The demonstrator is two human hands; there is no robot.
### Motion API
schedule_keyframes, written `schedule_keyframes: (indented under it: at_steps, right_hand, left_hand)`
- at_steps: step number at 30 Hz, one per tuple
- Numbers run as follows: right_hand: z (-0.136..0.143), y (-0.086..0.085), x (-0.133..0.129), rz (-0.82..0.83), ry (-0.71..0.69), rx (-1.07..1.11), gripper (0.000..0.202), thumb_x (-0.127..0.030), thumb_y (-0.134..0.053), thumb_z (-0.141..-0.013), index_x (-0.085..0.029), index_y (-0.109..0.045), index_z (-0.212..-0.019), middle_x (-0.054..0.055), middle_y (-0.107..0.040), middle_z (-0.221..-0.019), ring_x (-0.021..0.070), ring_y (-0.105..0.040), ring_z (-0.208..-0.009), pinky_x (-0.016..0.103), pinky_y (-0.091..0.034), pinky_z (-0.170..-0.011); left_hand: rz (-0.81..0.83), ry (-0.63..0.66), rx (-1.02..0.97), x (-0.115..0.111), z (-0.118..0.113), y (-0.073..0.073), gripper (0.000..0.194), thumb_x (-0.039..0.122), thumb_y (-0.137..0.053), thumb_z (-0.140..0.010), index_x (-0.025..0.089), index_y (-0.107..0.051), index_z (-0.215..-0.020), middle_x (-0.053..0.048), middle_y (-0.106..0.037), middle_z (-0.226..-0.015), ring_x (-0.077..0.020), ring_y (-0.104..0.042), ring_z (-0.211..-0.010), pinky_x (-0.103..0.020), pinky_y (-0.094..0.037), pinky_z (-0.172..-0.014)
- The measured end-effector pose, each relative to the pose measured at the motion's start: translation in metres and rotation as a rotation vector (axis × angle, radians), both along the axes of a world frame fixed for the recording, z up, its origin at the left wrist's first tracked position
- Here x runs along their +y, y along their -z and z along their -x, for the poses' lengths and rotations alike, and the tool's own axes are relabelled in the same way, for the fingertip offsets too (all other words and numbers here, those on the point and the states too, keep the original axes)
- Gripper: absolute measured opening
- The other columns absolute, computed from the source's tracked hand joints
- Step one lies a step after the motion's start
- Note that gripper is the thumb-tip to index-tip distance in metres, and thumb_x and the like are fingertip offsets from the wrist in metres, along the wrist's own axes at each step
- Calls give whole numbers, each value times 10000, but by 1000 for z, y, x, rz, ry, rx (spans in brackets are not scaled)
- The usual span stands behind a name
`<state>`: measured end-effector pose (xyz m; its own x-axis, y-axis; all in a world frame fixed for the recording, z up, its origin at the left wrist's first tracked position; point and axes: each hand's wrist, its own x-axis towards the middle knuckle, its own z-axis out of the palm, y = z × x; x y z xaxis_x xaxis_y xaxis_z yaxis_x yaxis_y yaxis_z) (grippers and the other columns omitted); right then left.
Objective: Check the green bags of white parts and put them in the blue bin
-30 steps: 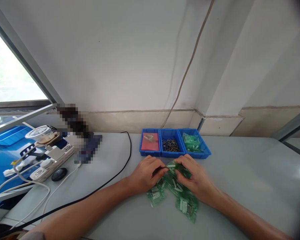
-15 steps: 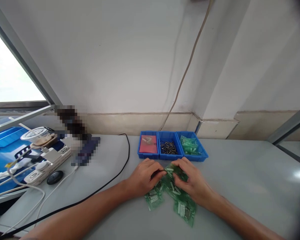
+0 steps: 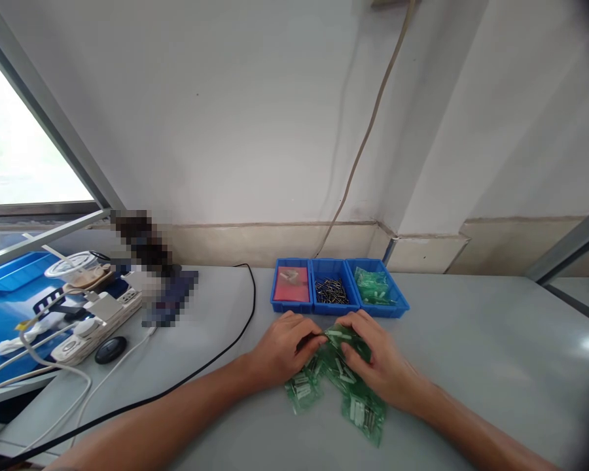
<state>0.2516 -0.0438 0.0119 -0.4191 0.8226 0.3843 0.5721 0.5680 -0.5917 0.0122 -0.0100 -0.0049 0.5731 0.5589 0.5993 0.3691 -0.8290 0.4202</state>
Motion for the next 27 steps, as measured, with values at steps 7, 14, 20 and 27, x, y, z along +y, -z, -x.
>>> schedule_keyframes:
  at_steps: [7,14,20,27]
  right_hand:
    - [-2,1,3,-43,-25,20,198,-74,-490,-994,-243,-592,-997,35,-645,-911,239,-558,-890,374,-472,-783]
    - [-2,0,4,-23,-29,43,236,-34,-503,-955,-252,-593,-936,15,-632,-855,233,-549,-878,336,-454,-748]
    - [-3,6,5,-1,1,47,205,-52,-531,-922,-249,-571,-961,18,-617,-885,233,-556,-881,334,-463,-750]
    - [-3,6,5,13,-7,53,208,-81,-530,-954,-259,-606,-1029,24,-644,-933,235,-574,-921,341,-485,-786]
  left_hand:
    - [-3,-10,0,0,0,0,174,278,-554,-1083,184,-616,-950,-9,-714,-832,-154,-582,-715,-311,-396,-749]
    - [-26,5,-5,0,0,1,157,262,-567,-1078,183,-613,-950,-9,-724,-836,-151,-602,-711,-314,-388,-746]
    - [-8,-3,-2,0,0,1,169,280,-558,-1085,186,-625,-961,-9,-730,-847,-150,-599,-714,-317,-397,-752]
    - [-5,-9,-6,0,0,0,178,278,-550,-1086,184,-628,-957,-10,-725,-839,-153,-600,-718,-317,-401,-751]
